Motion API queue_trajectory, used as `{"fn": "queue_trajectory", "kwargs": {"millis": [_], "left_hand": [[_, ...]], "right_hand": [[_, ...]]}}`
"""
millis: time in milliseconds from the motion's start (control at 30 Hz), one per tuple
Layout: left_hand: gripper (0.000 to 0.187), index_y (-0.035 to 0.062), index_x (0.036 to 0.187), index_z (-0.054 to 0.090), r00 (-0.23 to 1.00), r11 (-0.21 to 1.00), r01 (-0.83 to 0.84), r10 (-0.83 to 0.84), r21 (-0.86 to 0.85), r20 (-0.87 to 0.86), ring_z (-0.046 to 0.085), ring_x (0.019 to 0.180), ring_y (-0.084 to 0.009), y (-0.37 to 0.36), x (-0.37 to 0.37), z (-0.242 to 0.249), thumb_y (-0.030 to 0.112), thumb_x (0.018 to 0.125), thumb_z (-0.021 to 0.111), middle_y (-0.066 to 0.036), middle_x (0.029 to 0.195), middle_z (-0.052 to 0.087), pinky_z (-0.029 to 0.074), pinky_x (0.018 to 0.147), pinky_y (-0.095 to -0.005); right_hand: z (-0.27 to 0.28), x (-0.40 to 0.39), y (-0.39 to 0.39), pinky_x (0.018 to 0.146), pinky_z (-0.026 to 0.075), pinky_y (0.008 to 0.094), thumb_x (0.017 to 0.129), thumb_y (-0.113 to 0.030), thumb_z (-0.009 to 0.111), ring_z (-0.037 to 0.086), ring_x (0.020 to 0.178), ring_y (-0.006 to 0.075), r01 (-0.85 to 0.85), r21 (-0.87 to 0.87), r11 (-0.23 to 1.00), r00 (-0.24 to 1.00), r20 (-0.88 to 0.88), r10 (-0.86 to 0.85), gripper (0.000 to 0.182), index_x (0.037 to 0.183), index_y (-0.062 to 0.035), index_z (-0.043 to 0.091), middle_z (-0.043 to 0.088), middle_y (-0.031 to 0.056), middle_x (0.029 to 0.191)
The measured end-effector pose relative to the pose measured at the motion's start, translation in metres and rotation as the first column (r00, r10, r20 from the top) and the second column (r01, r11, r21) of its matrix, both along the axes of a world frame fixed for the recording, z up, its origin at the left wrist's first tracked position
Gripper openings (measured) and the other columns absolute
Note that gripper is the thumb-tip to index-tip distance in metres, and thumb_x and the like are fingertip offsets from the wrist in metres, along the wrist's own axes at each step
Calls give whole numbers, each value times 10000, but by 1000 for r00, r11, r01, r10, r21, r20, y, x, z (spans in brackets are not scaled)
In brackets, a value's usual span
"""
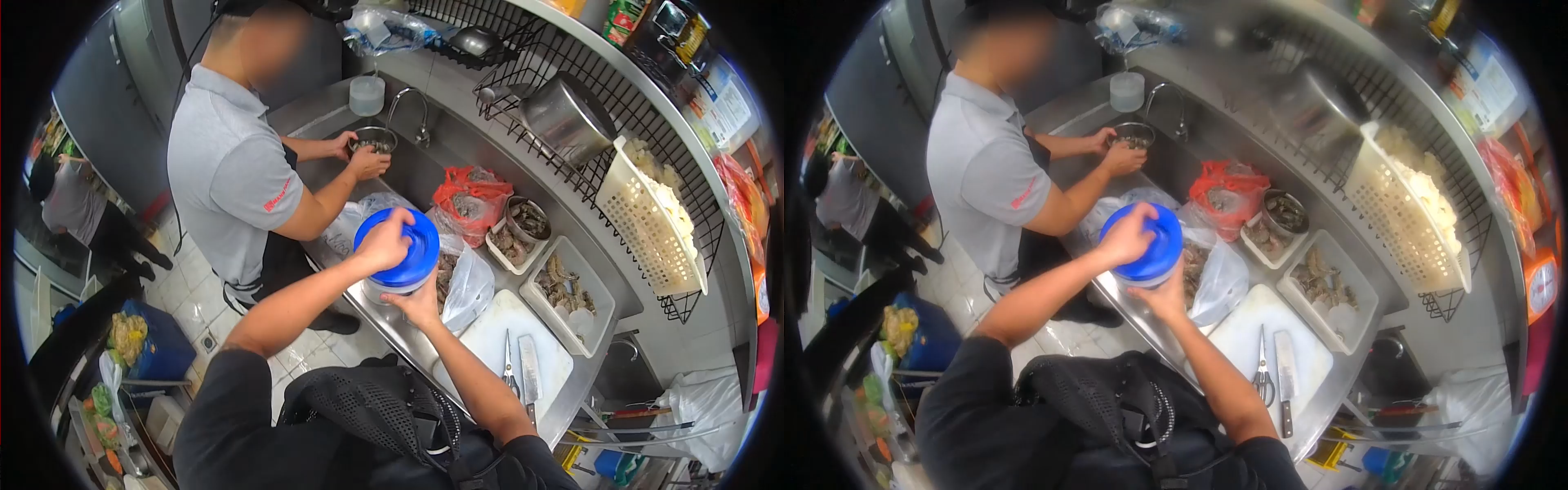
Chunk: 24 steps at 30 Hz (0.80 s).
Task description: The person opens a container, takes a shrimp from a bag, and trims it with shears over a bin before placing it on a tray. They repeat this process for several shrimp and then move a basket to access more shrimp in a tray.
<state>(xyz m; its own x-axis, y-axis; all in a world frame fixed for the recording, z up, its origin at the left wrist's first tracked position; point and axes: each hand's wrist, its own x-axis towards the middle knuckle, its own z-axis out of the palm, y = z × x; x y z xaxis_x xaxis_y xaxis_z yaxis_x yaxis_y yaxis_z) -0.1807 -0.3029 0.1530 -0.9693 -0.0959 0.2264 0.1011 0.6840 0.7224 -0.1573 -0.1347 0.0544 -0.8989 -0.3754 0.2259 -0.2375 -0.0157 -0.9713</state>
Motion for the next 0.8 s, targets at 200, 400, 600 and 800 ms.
{"fn": "queue_trajectory", "kwargs": {"millis": [200,400,600,800], "left_hand": [[237,79,1202,541,989,487,-119,134,865,61,681,756,-146,9,-1,100,23,989,627,-76,926,669,561,614,-295],[313,119,1342,585,980,-101,73,-180,992,-90,712,848,-198,4,-6,72,274,1072,548,-90,1075,704,610,691,-374],[668,81,1472,544,833,-111,-232,-536,966,138,722,1131,-321,104,54,-53,597,1070,412,-159,1337,686,628,918,-496],[416,73,1447,564,836,-6,-312,-477,950,272,724,1104,-233,173,82,-123,319,1115,510,-109,1301,699,620,924,-406]], "right_hand": [[-7,13,-25,1210,368,428,576,-171,1038,472,1414,315,206,0,978,977,-45,-206,1310,1574,-12,204,449,198,1519],[-20,9,18,1270,280,453,713,-132,977,349,1535,322,144,94,985,988,35,-147,1281,1670,-19,133,328,238,1664],[36,64,132,817,613,407,1073,-190,605,680,1109,247,268,-499,824,735,659,160,593,1596,-73,352,625,143,1358],[-2,96,205,609,598,326,1004,-53,589,713,793,203,437,-347,830,618,786,2,538,1513,-56,414,679,93,1016]]}}
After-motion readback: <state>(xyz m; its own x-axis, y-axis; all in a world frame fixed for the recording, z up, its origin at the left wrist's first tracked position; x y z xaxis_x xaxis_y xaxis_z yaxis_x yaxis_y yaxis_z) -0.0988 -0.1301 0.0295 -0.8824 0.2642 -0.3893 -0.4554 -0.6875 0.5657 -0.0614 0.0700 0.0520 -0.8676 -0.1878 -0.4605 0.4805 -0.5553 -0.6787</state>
